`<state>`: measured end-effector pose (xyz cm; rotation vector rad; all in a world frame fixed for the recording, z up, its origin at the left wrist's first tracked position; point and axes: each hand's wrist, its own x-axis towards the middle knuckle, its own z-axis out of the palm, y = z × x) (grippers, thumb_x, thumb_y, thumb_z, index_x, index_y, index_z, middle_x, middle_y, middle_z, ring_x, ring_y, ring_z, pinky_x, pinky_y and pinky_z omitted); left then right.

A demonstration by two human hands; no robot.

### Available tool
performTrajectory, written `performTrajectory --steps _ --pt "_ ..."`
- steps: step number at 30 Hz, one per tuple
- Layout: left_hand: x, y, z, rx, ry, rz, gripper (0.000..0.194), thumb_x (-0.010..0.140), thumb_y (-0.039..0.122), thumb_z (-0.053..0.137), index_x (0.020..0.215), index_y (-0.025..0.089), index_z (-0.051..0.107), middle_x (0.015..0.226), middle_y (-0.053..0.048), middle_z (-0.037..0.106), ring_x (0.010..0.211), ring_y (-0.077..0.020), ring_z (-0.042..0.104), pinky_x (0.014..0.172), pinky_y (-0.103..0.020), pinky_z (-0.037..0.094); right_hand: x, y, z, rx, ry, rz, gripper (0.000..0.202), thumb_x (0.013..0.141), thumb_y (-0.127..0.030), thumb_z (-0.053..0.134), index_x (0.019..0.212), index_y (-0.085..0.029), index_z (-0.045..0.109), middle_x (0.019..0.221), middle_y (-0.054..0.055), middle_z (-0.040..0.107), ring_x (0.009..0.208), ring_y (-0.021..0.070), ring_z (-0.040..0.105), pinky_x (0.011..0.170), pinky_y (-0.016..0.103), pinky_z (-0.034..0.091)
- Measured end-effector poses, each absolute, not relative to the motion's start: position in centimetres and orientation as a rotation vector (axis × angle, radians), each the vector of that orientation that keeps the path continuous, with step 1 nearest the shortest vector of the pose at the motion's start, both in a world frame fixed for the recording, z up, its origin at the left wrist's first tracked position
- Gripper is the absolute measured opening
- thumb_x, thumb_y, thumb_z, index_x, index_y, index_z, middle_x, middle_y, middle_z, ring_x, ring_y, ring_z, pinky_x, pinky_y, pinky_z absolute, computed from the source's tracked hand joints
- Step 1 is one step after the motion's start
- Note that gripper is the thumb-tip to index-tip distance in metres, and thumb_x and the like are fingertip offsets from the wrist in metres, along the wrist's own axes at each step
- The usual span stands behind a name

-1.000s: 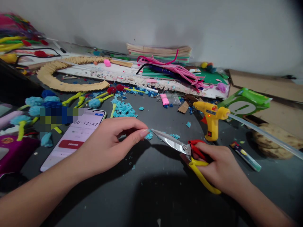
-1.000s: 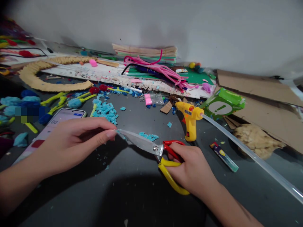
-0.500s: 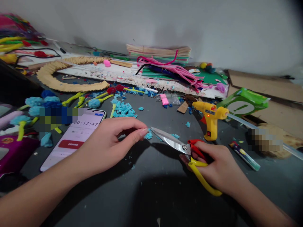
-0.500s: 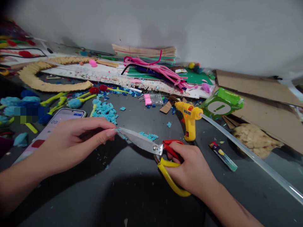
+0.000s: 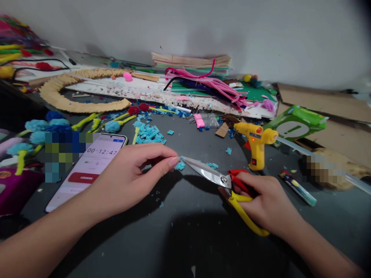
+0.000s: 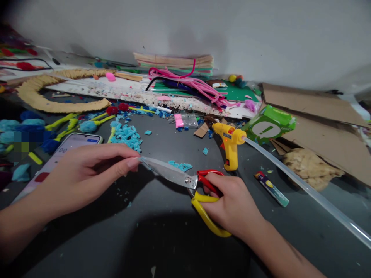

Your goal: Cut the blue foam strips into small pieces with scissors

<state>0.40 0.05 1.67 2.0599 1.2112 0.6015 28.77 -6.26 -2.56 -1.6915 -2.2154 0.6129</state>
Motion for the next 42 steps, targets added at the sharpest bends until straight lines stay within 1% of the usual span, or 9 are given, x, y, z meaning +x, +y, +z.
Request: performTrajectory --steps 5,12,16,21,24,28,33,36,42 --pt "0.21 0.11 1.12 2.074 1.232 0.597 0.019 0.092 0.032 0.056 0.088 0.02 0.07 0.077 0.004 0.069 0.064 -0.0078 0.057 0.059 -0.016 0.042 28.72 -6.22 -2.75 -1.714 -2.202 0.646 0.029 0.078 -0.031 0.065 0.064 -0.02 0.041 0.057 -0.006 0.034 0.054 0.0094 0.029 0.05 0.023 0.028" --pt "0.06 0.01 1.0 2.051 1.242 0.595 0.019 0.091 0.032 0.056 0.087 0.021 0.07 0.076 0.003 0.069 0.064 -0.0096 0.06 0.057 -0.018 0.044 28.94 -6.23 -2.91 -1.715 -2.188 0.667 0.021 0.074 -0.023 0.065 0.067 -0.02 0.046 0.059 -0.006 0.037 0.055 0.0096 0.03 0.051 0.023 0.029" --pt "0.03 0.04 1.04 2.034 1.219 0.585 0.02 0.092 0.033 0.054 0.087 0.021 0.069 0.075 0.003 0.068 0.065 -0.0104 0.059 0.059 -0.019 0.045 29.04 -6.28 -2.88 -1.715 -2.198 0.671 0.024 0.072 -0.022 0.066 0.066 -0.021 0.043 0.058 -0.006 0.036 0.055 0.0096 0.03 0.051 0.023 0.028" --pt "-0.31 0.1 0.84 1.99 1.177 0.539 0.025 0.096 0.034 0.046 0.084 0.018 0.061 0.074 0.002 0.062 0.068 -0.0108 0.055 0.059 -0.02 0.042 28.94 -6.34 -2.77 -1.709 -2.181 0.673 0.027 0.072 -0.02 0.067 0.066 -0.021 0.04 0.057 -0.007 0.036 0.054 0.0091 0.03 0.05 0.022 0.029" --pt "-0.44 0.11 0.75 1.964 1.137 0.515 0.027 0.099 0.035 0.042 0.083 0.018 0.056 0.073 0.003 0.055 0.068 -0.0091 0.05 0.059 -0.019 0.039 28.85 -6.33 -2.68 -1.704 -2.173 0.656 0.028 0.073 -0.023 0.067 0.066 -0.021 0.041 0.057 -0.007 0.037 0.053 0.009 0.031 0.05 0.022 0.029" --pt "-0.41 0.06 0.84 1.987 1.122 0.514 0.028 0.099 0.035 0.041 0.082 0.018 0.055 0.07 0.004 0.05 0.065 -0.0084 0.046 0.057 -0.018 0.037 28.77 -6.35 -2.59 -1.7 -2.169 0.671 0.031 0.074 -0.028 0.07 0.066 -0.022 0.041 0.056 -0.007 0.037 0.053 0.0092 0.031 0.049 0.022 0.029" --pt "-0.19 0.0 1.02 2.031 1.131 0.53 0.027 0.098 0.034 0.044 0.079 0.018 0.056 0.068 0.004 0.052 0.063 -0.009 0.048 0.056 -0.019 0.037 28.74 -6.33 -2.68 -1.703 -2.176 0.663 0.03 0.075 -0.032 0.071 0.067 -0.021 0.044 0.057 -0.007 0.037 0.053 0.0093 0.031 0.049 0.021 0.03" --pt "-0.04 0.0 1.11 2.05 1.161 0.541 0.028 0.096 0.033 0.047 0.075 0.018 0.056 0.065 0.003 0.053 0.06 -0.0096 0.048 0.056 -0.02 0.037 28.75 -6.33 -2.75 -1.696 -2.178 0.683 0.03 0.075 -0.031 0.071 0.067 -0.021 0.044 0.057 -0.007 0.037 0.053 0.0092 0.031 0.05 0.021 0.03" --pt "0.06 -0.01 1.24 2.078 1.175 0.517 0.028 0.095 0.033 0.047 0.075 0.018 0.058 0.065 0.002 0.055 0.06 -0.0099 0.049 0.056 -0.02 0.038 28.89 -6.4 -2.86 -1.692 -2.17 0.714 0.03 0.075 -0.027 0.069 0.065 -0.021 0.042 0.057 -0.007 0.035 0.054 0.0093 0.03 0.05 0.023 0.029"
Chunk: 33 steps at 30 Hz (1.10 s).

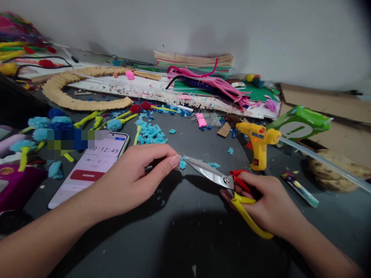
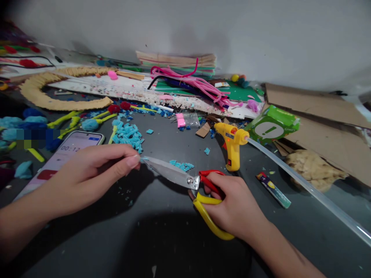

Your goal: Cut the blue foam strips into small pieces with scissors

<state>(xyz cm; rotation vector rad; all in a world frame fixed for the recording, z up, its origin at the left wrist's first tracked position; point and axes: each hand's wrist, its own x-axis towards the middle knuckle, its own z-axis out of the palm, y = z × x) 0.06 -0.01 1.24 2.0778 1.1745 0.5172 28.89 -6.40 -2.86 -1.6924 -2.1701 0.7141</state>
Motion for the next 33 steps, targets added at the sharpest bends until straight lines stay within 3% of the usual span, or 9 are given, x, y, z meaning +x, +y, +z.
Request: performTrajectory --steps 10,15,21,33 --pt "0.16 0.0 1.13 2.063 1.172 0.518 0.026 0.094 0.033 0.048 0.076 0.018 0.059 0.067 0.002 0.056 0.061 -0.0104 0.05 0.056 -0.02 0.039 29.27 -6.26 -2.98 -1.671 -2.209 0.708 0.021 0.067 -0.011 0.06 0.067 -0.021 0.041 0.06 -0.006 0.036 0.057 0.0097 0.03 0.053 0.023 0.028" --pt "0.19 0.03 1.26 2.064 1.164 0.51 0.026 0.095 0.033 0.048 0.076 0.018 0.058 0.067 0.001 0.056 0.062 -0.0111 0.05 0.057 -0.021 0.039 29.14 -6.09 -2.82 -1.659 -2.24 0.662 0.018 0.07 -0.015 0.061 0.066 -0.02 0.044 0.059 -0.005 0.039 0.056 0.0099 0.031 0.052 0.024 0.028" --pt "0.03 -0.08 1.29 2.039 1.166 0.516 0.027 0.095 0.033 0.047 0.073 0.018 0.056 0.064 0.002 0.053 0.06 -0.0108 0.047 0.055 -0.021 0.037 28.69 -6.1 -2.49 -1.702 -2.114 0.7 0.029 0.074 -0.023 0.066 0.064 -0.021 0.039 0.055 -0.007 0.037 0.052 0.0092 0.031 0.049 0.023 0.03" --pt "0.19 -0.12 1.1 1.98 1.159 0.467 0.029 0.098 0.033 0.041 0.074 0.019 0.048 0.066 0.003 0.048 0.06 -0.0107 0.045 0.055 -0.021 0.038 29.08 -6.31 -2.96 -1.702 -2.192 0.692 0.027 0.067 -0.015 0.064 0.064 -0.022 0.037 0.056 -0.007 0.036 0.053 0.0093 0.031 0.05 0.023 0.028"
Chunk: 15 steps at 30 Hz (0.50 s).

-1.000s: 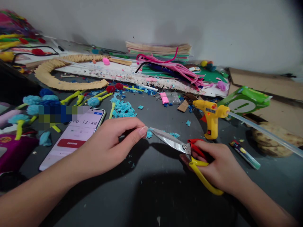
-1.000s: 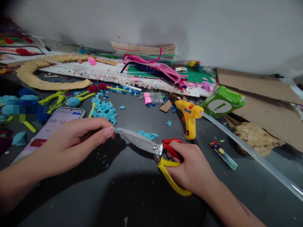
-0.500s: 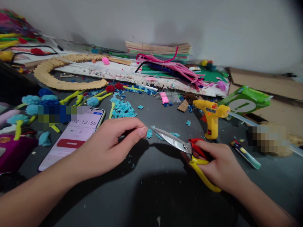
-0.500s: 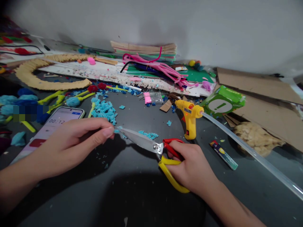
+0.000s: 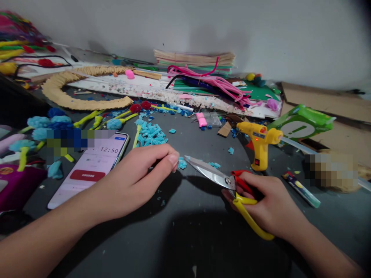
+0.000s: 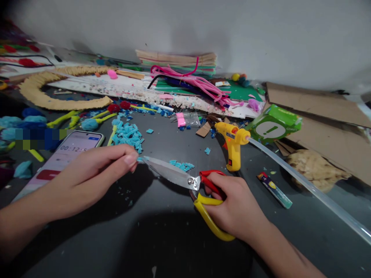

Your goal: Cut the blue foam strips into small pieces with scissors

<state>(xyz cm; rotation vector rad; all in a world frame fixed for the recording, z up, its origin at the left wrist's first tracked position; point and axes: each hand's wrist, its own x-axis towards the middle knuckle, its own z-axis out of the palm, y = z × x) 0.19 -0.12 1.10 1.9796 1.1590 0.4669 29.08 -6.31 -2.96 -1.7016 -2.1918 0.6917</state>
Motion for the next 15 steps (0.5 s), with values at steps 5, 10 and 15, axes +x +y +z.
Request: performTrajectory --steps 5,10,15 --pt "0.3 -0.18 1.05 1.975 1.157 0.474 0.03 0.098 0.033 0.04 0.073 0.019 0.048 0.065 0.003 0.047 0.059 -0.0103 0.044 0.055 -0.021 0.037 28.97 -6.22 -2.66 -1.686 -2.215 0.672 0.025 0.068 -0.017 0.063 0.064 -0.021 0.039 0.056 -0.007 0.036 0.053 0.0097 0.03 0.05 0.024 0.027" --pt "0.36 -0.19 0.91 1.975 1.162 0.48 0.03 0.098 0.033 0.041 0.073 0.019 0.049 0.064 0.003 0.048 0.059 -0.0104 0.045 0.054 -0.021 0.037 29.07 -6.35 -2.96 -1.697 -2.214 0.657 0.021 0.069 -0.016 0.062 0.065 -0.021 0.042 0.057 -0.006 0.037 0.054 0.0101 0.031 0.051 0.024 0.028" --pt "0.37 -0.16 0.85 1.974 1.169 0.472 0.03 0.097 0.033 0.041 0.073 0.018 0.051 0.065 0.003 0.05 0.06 -0.0105 0.047 0.056 -0.021 0.038 29.18 -6.3 -3.2 -1.691 -2.217 0.668 0.02 0.066 -0.013 0.061 0.066 -0.021 0.043 0.059 -0.006 0.036 0.055 0.0099 0.031 0.051 0.024 0.028"
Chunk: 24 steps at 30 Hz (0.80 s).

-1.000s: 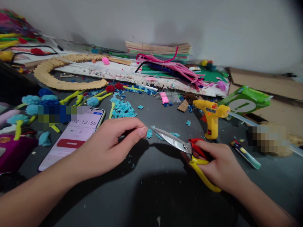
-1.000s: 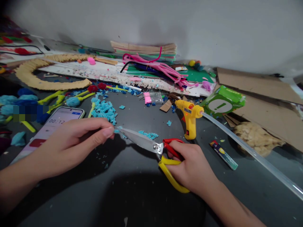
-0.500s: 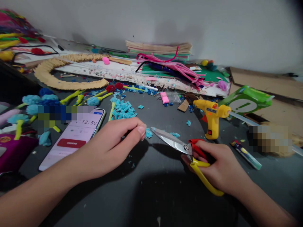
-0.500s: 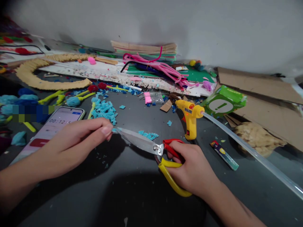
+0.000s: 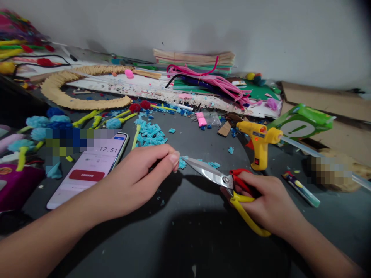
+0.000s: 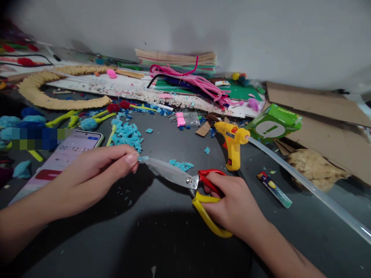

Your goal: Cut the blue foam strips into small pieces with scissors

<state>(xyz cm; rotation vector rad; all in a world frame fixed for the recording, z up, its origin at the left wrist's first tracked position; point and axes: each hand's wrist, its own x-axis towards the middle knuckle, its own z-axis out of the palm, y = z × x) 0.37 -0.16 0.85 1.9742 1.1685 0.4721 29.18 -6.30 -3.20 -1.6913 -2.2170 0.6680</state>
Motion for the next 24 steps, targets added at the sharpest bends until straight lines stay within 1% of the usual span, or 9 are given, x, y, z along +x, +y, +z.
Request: performTrajectory --steps 3,8,15,20,24 --pt "0.39 -0.15 0.87 1.971 1.169 0.472 0.031 0.098 0.034 0.041 0.073 0.018 0.051 0.064 0.003 0.049 0.059 -0.0105 0.047 0.056 -0.021 0.038 29.05 -6.18 -3.03 -1.673 -2.222 0.659 0.017 0.066 -0.014 0.061 0.066 -0.02 0.044 0.059 -0.006 0.037 0.055 0.0096 0.03 0.051 0.023 0.027" --pt "0.4 -0.17 0.78 1.957 1.191 0.475 0.033 0.098 0.036 0.039 0.073 0.018 0.052 0.063 0.002 0.048 0.059 -0.0111 0.047 0.054 -0.022 0.037 28.8 -6.23 -2.84 -1.663 -2.213 0.588 0.017 0.071 -0.018 0.061 0.065 -0.02 0.046 0.057 -0.006 0.038 0.053 0.0095 0.029 0.05 0.023 0.027" --pt "0.53 -0.23 0.7 1.947 1.198 0.51 0.034 0.099 0.035 0.039 0.072 0.018 0.051 0.062 0.003 0.046 0.057 -0.0097 0.045 0.053 -0.022 0.035 28.78 -6.4 -3.06 -1.722 -2.18 0.615 0.024 0.067 -0.016 0.063 0.065 -0.022 0.04 0.056 -0.007 0.039 0.052 0.0094 0.032 0.05 0.023 0.03" --pt "0.6 -0.25 0.75 1.937 1.186 0.528 0.034 0.099 0.034 0.038 0.072 0.018 0.05 0.061 0.004 0.045 0.057 -0.0094 0.045 0.054 -0.022 0.036 28.86 -6.37 -3.05 -1.69 -2.192 0.625 0.026 0.068 -0.018 0.065 0.066 -0.022 0.04 0.057 -0.007 0.036 0.053 0.0094 0.031 0.05 0.023 0.029" --pt "0.59 -0.33 0.59 1.931 1.186 0.534 0.033 0.1 0.034 0.039 0.074 0.019 0.052 0.061 0.004 0.046 0.057 -0.0093 0.045 0.054 -0.022 0.036 28.75 -6.37 -3.05 -1.696 -2.183 0.639 0.025 0.068 -0.017 0.064 0.065 -0.021 0.039 0.057 -0.006 0.034 0.053 0.0095 0.029 0.05 0.023 0.027"
